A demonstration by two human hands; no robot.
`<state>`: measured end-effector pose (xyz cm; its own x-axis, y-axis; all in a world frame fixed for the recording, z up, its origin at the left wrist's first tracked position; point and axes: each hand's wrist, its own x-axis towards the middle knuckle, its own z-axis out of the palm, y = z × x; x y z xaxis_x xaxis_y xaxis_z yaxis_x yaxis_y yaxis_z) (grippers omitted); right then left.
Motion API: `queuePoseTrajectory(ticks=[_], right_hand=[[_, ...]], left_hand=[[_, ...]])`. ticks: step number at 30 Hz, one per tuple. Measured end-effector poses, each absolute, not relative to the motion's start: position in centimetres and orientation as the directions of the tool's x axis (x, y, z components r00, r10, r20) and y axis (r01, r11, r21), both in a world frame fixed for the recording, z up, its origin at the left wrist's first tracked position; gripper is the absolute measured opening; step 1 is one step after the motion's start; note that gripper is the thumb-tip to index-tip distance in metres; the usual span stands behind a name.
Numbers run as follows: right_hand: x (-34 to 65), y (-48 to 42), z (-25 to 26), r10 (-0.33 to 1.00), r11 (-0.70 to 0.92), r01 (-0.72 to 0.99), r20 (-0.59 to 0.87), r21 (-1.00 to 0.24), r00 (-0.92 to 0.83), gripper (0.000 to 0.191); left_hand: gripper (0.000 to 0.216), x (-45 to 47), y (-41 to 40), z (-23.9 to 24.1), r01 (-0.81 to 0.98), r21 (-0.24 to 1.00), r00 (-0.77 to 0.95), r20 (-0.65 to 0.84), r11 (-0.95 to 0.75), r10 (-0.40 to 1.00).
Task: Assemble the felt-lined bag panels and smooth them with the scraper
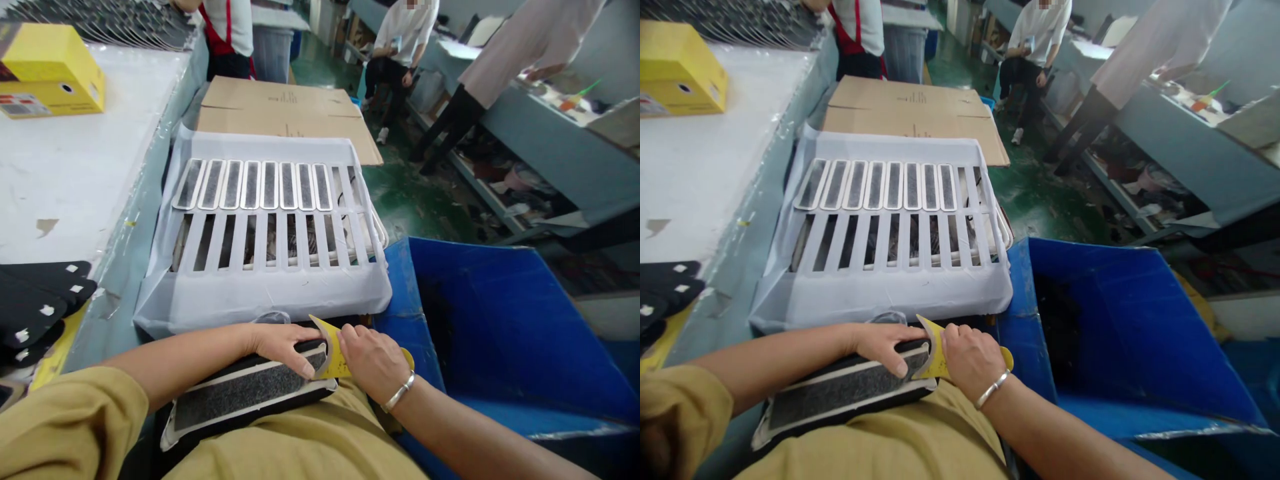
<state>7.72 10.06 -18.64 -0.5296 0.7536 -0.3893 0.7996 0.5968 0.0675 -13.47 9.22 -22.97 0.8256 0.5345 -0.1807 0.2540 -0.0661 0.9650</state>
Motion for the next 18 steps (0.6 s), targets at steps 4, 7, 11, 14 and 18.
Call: queuePoseTrajectory(ticks=[4,7,11,14,18], right_hand=[[7.8,10.0,-18.9,0.728,0.624,0.779,-0.398,0.051,-0.558,0.030],[7.8,10.2,-18.9,0.706,0.662,0.748,-0.378,0.051,-0.599,0.028],[7.7,11.0,-18.6,0.668,0.709,0.703,-0.366,0.048,-0.649,0.027],[7.6,11.8,-18.4,0.611,0.759,0.650,-0.367,0.020,-0.702,0.027],[7.5,12.7,-18.4,0.535,0.811,0.585,-0.375,-0.023,-0.757,0.023]], left_hand=[[0.086,-13.1,9.4,-24.1,0.132,0.991,0.848,-0.127,0.027,0.514],[0.097,-12.9,9.4,-24.8,0.078,0.989,0.862,-0.130,0.127,0.489],[0.097,-12.4,9.0,-25.8,-0.012,0.874,0.809,-0.276,0.485,0.519],[0.101,-11.9,8.7,-26.3,-0.133,0.662,0.782,-0.387,0.738,0.488],[0.099,-11.4,8.8,-26.4,-0.106,0.517,0.713,-0.556,0.850,0.427]])
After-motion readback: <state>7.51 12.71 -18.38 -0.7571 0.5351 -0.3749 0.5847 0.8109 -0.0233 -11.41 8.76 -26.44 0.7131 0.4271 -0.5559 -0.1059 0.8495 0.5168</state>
